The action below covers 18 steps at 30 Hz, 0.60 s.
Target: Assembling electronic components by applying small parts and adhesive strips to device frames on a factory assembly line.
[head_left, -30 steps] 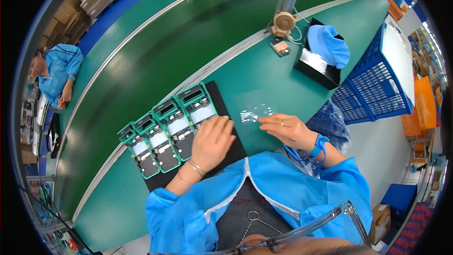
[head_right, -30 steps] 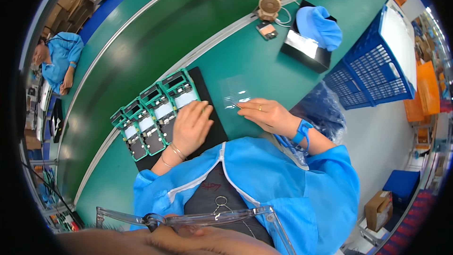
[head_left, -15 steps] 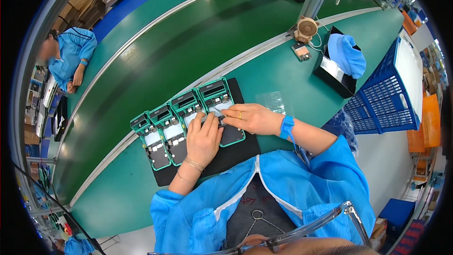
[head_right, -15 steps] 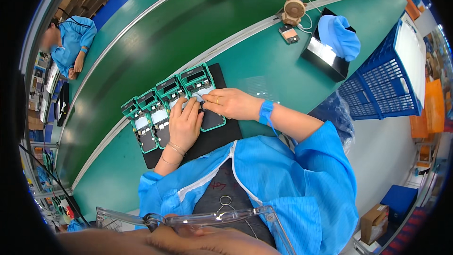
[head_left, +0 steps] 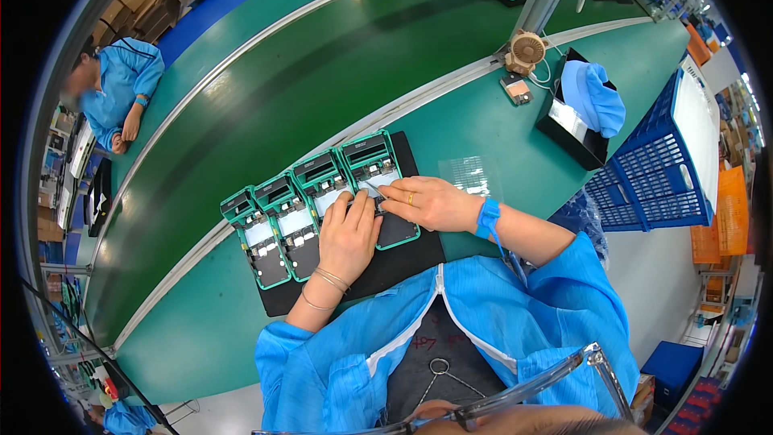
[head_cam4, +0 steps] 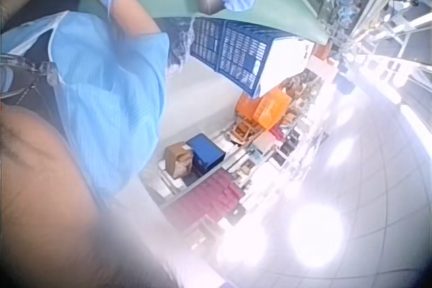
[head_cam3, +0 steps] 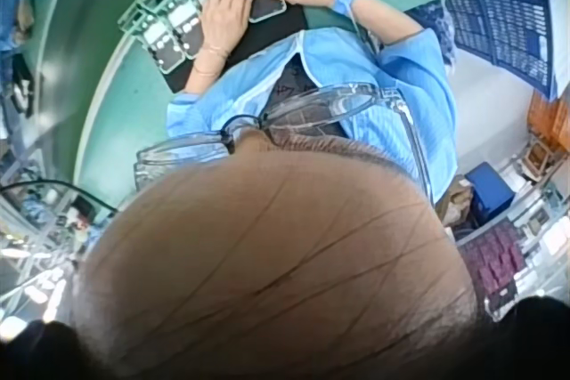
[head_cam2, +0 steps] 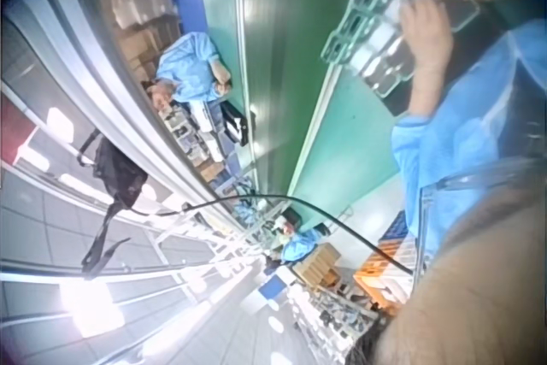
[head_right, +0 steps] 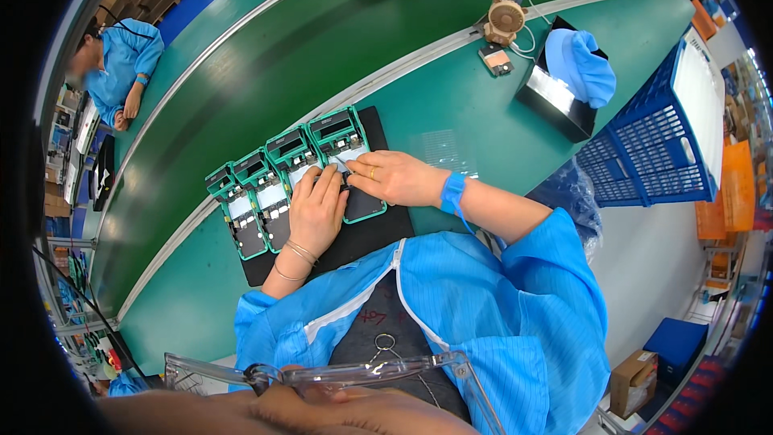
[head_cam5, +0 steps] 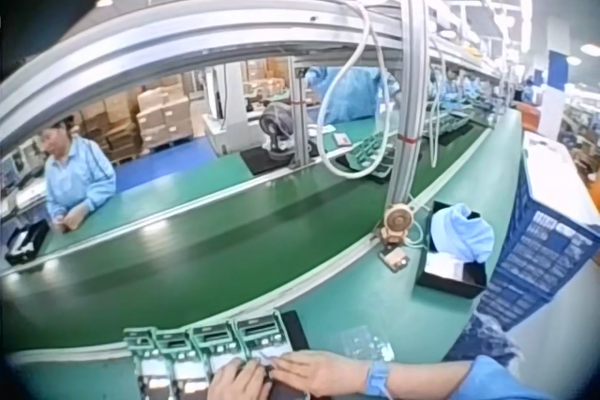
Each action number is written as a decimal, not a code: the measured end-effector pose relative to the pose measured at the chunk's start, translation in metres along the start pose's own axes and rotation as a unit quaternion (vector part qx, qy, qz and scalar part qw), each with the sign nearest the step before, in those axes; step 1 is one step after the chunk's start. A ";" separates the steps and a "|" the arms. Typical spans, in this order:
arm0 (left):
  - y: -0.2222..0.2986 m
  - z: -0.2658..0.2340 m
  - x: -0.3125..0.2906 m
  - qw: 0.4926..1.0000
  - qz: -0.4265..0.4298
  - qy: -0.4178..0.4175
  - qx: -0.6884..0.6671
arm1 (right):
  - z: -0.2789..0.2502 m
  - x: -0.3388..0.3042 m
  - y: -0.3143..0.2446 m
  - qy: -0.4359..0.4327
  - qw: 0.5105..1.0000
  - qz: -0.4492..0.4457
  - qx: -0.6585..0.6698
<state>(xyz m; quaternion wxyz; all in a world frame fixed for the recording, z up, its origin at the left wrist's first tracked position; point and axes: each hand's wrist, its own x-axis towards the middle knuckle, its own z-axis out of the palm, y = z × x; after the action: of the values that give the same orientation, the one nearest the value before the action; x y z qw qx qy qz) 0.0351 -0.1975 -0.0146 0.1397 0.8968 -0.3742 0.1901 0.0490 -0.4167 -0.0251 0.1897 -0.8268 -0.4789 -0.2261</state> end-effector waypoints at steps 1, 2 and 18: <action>0.000 0.000 0.000 1.000 0.000 0.000 0.000 | -0.001 0.000 -0.001 -0.002 1.000 0.000 -0.005; 0.000 0.001 0.000 1.000 -0.007 -0.003 -0.001 | 0.000 0.000 -0.001 -0.002 1.000 0.000 -0.005; 0.005 -0.006 0.006 0.996 -0.017 -0.059 0.069 | -0.059 -0.039 -0.012 0.019 0.994 0.098 -0.041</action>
<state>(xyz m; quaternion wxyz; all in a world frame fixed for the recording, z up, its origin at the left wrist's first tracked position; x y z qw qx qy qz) 0.0340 -0.2020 -0.0065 0.0578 0.9201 -0.3528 0.1600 0.0099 -0.4699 0.0034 0.1860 -0.8722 -0.3821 -0.2421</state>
